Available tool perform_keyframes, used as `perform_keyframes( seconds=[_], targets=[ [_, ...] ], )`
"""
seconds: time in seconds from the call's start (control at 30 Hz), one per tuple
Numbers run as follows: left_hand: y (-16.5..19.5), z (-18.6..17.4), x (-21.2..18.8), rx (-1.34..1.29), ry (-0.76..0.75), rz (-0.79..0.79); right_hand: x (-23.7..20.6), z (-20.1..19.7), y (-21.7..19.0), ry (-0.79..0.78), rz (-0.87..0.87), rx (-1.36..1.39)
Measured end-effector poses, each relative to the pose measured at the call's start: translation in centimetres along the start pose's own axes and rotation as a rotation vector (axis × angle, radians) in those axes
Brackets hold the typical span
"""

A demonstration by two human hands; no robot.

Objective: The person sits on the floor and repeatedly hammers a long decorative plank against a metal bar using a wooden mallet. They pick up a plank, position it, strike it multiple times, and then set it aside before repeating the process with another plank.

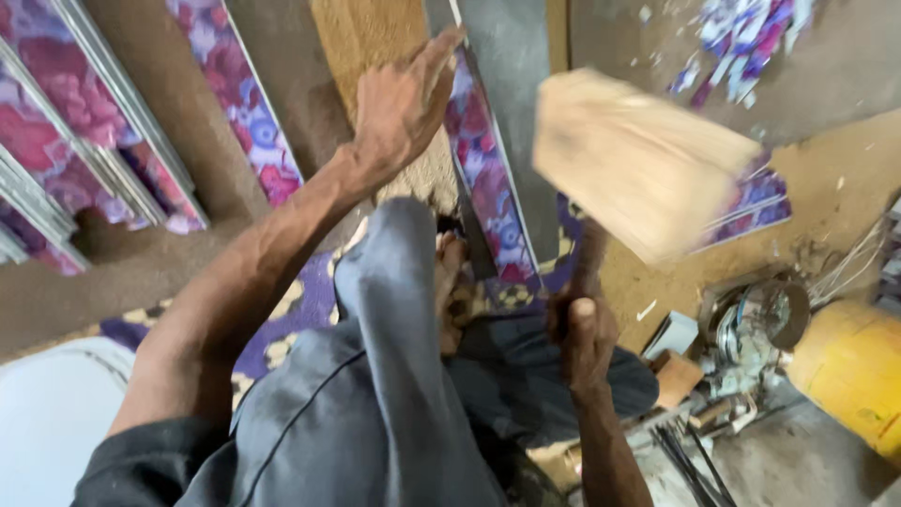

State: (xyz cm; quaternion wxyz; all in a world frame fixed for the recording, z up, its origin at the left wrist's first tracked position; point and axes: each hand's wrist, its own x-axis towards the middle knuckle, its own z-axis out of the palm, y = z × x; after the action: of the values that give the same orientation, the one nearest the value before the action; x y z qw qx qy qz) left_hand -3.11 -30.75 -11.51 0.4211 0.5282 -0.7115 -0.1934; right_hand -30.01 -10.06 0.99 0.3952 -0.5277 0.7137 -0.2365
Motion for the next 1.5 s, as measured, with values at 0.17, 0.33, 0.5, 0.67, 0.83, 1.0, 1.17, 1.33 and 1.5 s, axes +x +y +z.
perform_keyframes(
  seconds=[0.17,0.33,0.5,0.67,0.83,1.0,1.17,1.33,1.5],
  targets=[
    [0.1,0.0,0.1,-0.100,-0.065,-0.160,1.5,0.7,-0.3,-0.120,0.110,-0.103],
    [0.0,-0.3,-0.3,-0.081,0.057,0.008,2.1,1.2,-0.3,-0.024,-0.039,0.271],
    [-0.1,-0.3,-0.4,-0.099,0.017,-0.019,3.1,1.2,-0.8,-0.078,0.101,0.135],
    [0.2,-0.3,-0.1,-0.101,0.023,-0.048,3.6,1.5,-1.6,0.019,-0.041,0.219],
    [0.3,-0.5,0.2,-0.127,-0.052,-0.129,4.4,1.7,-2.6,-0.074,0.100,0.118],
    [0.3,-0.6,0.0,-0.164,0.094,0.004,4.5,1.8,-3.5,-0.063,-0.057,0.012],
    [0.1,-0.5,-0.1,-0.144,0.030,-0.066,4.7,1.8,-4.4,-0.035,0.073,0.071],
    [-0.1,-0.5,-0.2,-0.176,0.054,-0.017,4.4,2.0,-5.2,-0.109,0.180,0.081],
    [0.2,-0.7,-0.5,-0.284,0.133,0.019,4.1,1.9,-5.6,-0.034,0.106,0.246]
  ],
)
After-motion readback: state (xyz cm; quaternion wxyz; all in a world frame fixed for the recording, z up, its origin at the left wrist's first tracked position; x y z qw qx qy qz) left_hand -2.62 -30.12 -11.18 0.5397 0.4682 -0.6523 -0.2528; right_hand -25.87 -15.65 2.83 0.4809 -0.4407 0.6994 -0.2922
